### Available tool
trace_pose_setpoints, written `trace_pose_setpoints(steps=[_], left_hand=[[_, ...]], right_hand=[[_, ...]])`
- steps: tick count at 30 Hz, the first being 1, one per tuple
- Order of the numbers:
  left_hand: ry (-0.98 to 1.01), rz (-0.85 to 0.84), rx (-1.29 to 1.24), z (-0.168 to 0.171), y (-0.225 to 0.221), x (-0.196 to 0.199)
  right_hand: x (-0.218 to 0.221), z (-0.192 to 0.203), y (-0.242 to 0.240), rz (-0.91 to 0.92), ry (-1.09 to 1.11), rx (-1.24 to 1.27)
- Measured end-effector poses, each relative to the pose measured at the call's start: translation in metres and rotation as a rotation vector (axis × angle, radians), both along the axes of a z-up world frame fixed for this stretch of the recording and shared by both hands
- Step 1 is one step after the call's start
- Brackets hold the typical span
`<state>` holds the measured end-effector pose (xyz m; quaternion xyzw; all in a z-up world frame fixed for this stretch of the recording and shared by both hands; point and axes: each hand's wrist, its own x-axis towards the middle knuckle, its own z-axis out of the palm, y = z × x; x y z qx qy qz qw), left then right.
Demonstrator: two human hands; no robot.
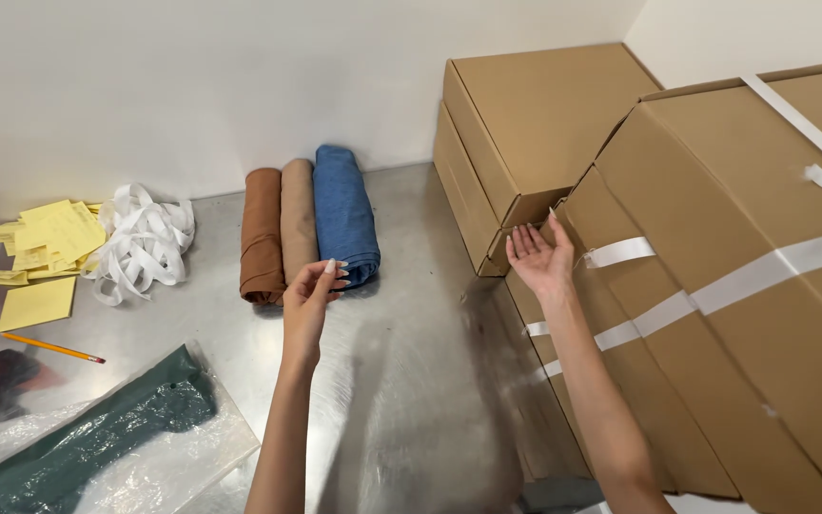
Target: The person places a green wrapped item into a cardboard box and closes the lid. They then take a white ribbon, wrap it around the box, and tie a decorative bow on top.
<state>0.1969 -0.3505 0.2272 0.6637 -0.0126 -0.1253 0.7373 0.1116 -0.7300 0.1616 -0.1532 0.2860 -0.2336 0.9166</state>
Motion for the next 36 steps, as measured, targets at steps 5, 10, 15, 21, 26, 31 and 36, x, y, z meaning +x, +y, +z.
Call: trace_pose_setpoints(steps=[5,10,15,21,26,31,36], left_hand=[[0.005,0.006,-0.001,-0.006,-0.024,-0.003],[-0.006,0.019,-0.006,-0.001,-0.032,-0.005],[-0.014,0.043,0.004,0.000,-0.022,-0.007],[-0.031,0.062,-0.009,-0.002,-0.004,-0.010],[-0.040,0.078,-0.051,0.009,0.024,-0.026],[-0.050,0.092,-0.118,0.005,0.070,-0.042],[0.044,-0.014,-0.216,0.014,0.122,-0.073]], right_hand=[[0.003,0.007,-0.005,0.047,0.030,-0.059],[0.023,0.041,0.006,0.106,0.114,-0.251],[0.032,0.121,0.041,0.138,0.237,-0.299],[0.060,0.066,0.014,0.117,0.247,-0.285],[0.059,0.082,0.099,0.169,0.178,-0.309],[0.045,0.093,0.215,0.225,0.094,-0.317],[0.017,0.097,0.340,0.337,-0.019,-0.250]])
